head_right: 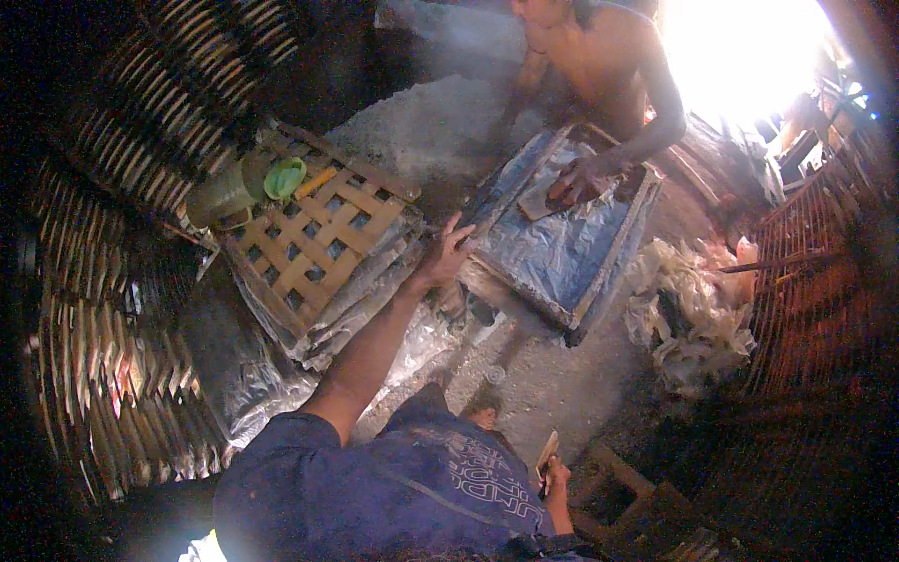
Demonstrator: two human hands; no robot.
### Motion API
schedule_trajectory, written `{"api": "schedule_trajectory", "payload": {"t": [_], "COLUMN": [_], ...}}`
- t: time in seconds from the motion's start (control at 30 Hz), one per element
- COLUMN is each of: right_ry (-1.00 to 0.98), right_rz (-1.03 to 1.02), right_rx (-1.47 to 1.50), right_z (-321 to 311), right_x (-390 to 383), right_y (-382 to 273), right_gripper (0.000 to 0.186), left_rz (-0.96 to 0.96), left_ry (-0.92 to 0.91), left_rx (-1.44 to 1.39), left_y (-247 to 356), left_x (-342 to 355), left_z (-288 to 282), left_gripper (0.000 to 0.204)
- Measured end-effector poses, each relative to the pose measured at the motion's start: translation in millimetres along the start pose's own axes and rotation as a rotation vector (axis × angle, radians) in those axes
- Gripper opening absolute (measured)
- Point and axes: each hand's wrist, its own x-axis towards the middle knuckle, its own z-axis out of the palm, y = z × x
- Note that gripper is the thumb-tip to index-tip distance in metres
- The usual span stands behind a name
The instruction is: The person levels a white fibrous pulp inside a rectangular frame using a flat wooden tool, then lifts the frame and places it onto a drying rack. The person repeats this process multiple times.
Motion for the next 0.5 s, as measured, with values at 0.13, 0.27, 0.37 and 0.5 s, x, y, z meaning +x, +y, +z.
{"api": "schedule_trajectory", "payload": {"t": [0.13,0.27,0.37,0.5], "right_ry": [0.204,0.355,0.339,0.334], "right_rz": [-0.087,-0.066,-0.111,-0.101], "right_rx": [-0.068,-0.298,-0.239,-0.159], "right_z": [23.0,79.7,88.1,92.5], "right_x": [17.3,-63.1,-53.4,-26.0], "right_y": [-24.0,-60.9,-36.2,1.2], "right_gripper": [0.05,0.053,0.049,0.045], "left_rz": [0.067,-0.023,0.026,-0.008], "left_ry": [0.061,-0.026,-0.004,-0.027], "left_rx": [0.126,0.089,0.013,-0.009], "left_y": [-2.6,5.2,-2.0,-1.5], "left_x": [-8.1,-10.6,-1.6,4.2], "left_z": [3.2,-1.1,-3.3,-0.8], "left_gripper": [0.045,0.046,0.047,0.043]}}
